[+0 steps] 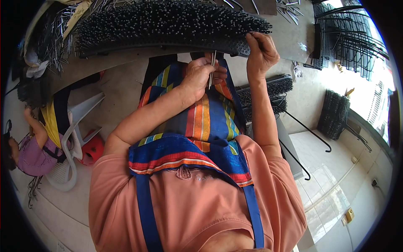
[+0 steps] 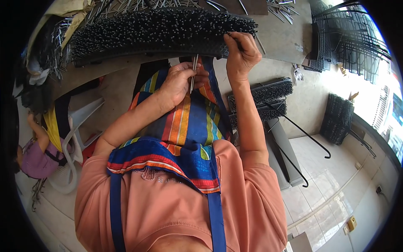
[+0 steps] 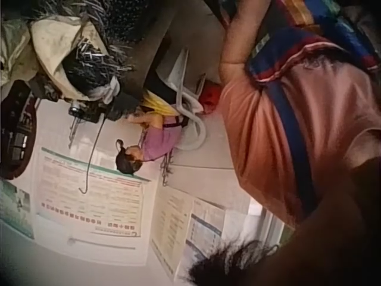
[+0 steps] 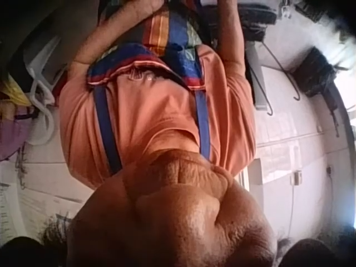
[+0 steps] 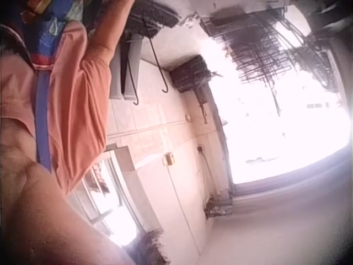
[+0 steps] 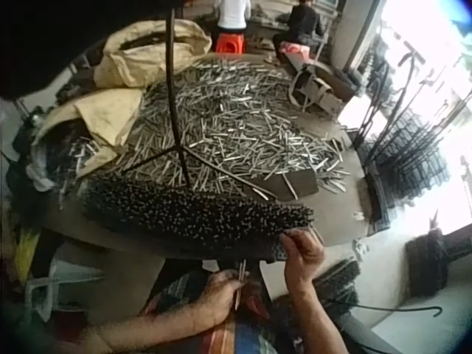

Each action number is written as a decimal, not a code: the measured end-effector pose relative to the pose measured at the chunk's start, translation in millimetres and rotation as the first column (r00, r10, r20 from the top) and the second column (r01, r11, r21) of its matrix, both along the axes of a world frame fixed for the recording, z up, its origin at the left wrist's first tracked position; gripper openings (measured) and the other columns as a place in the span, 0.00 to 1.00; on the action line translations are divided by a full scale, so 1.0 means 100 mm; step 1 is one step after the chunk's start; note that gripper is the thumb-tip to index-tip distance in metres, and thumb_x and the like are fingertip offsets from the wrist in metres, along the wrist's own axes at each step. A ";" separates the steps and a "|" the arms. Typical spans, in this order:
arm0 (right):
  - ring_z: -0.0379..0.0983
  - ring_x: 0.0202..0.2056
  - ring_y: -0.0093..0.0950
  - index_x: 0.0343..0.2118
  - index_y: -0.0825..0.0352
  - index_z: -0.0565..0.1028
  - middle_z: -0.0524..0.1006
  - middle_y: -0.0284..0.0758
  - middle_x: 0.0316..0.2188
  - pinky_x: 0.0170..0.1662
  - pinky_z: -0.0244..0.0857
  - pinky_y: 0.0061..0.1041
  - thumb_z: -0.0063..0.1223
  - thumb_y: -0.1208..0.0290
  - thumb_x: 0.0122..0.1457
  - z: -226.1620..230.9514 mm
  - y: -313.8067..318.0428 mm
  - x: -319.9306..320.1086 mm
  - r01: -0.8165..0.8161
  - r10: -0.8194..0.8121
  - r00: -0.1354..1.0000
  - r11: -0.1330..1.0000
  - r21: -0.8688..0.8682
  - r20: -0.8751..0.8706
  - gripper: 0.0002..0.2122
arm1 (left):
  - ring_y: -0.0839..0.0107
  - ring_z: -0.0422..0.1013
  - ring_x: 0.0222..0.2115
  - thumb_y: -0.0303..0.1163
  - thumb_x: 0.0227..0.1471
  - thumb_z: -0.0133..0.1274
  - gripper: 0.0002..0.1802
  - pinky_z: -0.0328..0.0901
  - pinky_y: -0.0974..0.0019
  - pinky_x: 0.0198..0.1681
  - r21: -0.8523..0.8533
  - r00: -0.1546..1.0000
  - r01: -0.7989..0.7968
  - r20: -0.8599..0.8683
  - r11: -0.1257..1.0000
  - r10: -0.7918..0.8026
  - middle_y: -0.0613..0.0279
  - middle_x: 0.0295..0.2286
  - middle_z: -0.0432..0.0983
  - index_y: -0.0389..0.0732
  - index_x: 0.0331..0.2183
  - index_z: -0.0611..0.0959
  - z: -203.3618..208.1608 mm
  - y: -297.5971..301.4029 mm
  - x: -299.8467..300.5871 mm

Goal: Weaving thin metal wires into a plastic mesh grid to create a component.

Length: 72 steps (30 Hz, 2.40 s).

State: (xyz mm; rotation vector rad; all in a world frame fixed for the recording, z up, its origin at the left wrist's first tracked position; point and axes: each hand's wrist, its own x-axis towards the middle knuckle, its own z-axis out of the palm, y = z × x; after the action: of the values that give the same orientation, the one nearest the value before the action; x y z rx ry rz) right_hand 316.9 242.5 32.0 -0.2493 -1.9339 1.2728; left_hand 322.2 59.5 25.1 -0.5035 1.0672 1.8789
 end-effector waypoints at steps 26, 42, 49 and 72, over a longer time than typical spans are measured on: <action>0.72 0.24 0.20 0.28 0.71 0.79 0.76 0.30 0.20 0.28 0.65 0.20 0.61 0.78 0.49 0.28 -0.13 0.30 -0.056 0.380 0.719 0.867 -0.495 0.583 0.04 | 0.69 0.78 0.31 0.26 0.57 0.49 0.09 0.72 0.69 0.35 0.172 0.970 0.207 -0.166 0.963 -0.178 0.56 0.31 0.80 0.35 0.39 0.80 0.06 0.09 -0.10; 0.66 0.25 0.13 0.27 0.71 0.79 0.75 0.27 0.24 0.28 0.60 0.14 0.60 0.84 0.49 0.03 0.13 0.20 0.064 -0.065 0.986 0.998 0.013 0.152 0.03 | 0.67 0.78 0.31 0.29 0.56 0.51 0.08 0.72 0.66 0.36 -0.020 0.957 0.288 -0.026 0.958 -0.288 0.56 0.32 0.80 0.39 0.38 0.79 -0.02 0.08 0.02; 0.67 0.24 0.16 0.29 0.69 0.80 0.75 0.30 0.23 0.27 0.60 0.15 0.61 0.82 0.48 0.07 0.03 0.13 0.062 -0.106 0.961 0.983 0.175 0.255 0.05 | 0.67 0.77 0.31 0.27 0.56 0.49 0.09 0.72 0.67 0.36 -0.019 0.958 0.286 -0.031 0.958 -0.286 0.54 0.32 0.80 0.38 0.39 0.79 -0.01 0.06 0.00; 0.75 0.27 0.42 0.25 0.68 0.78 0.76 0.41 0.25 0.31 0.69 0.35 0.58 0.75 0.46 -0.38 -0.65 0.79 -0.381 0.370 0.693 0.916 -0.121 0.618 0.04 | 0.57 0.74 0.38 0.37 0.38 0.63 0.26 0.68 0.60 0.44 -0.549 -0.193 -0.500 -0.683 0.670 -0.704 0.54 0.38 0.75 0.34 0.40 0.77 0.93 -0.69 -3.21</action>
State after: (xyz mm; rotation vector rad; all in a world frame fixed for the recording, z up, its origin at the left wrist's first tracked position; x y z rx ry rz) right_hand 395.5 177.6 -5.8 -0.3103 -2.6838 1.5747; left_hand 0.7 -9.1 118.3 1.1782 2.9582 1.0778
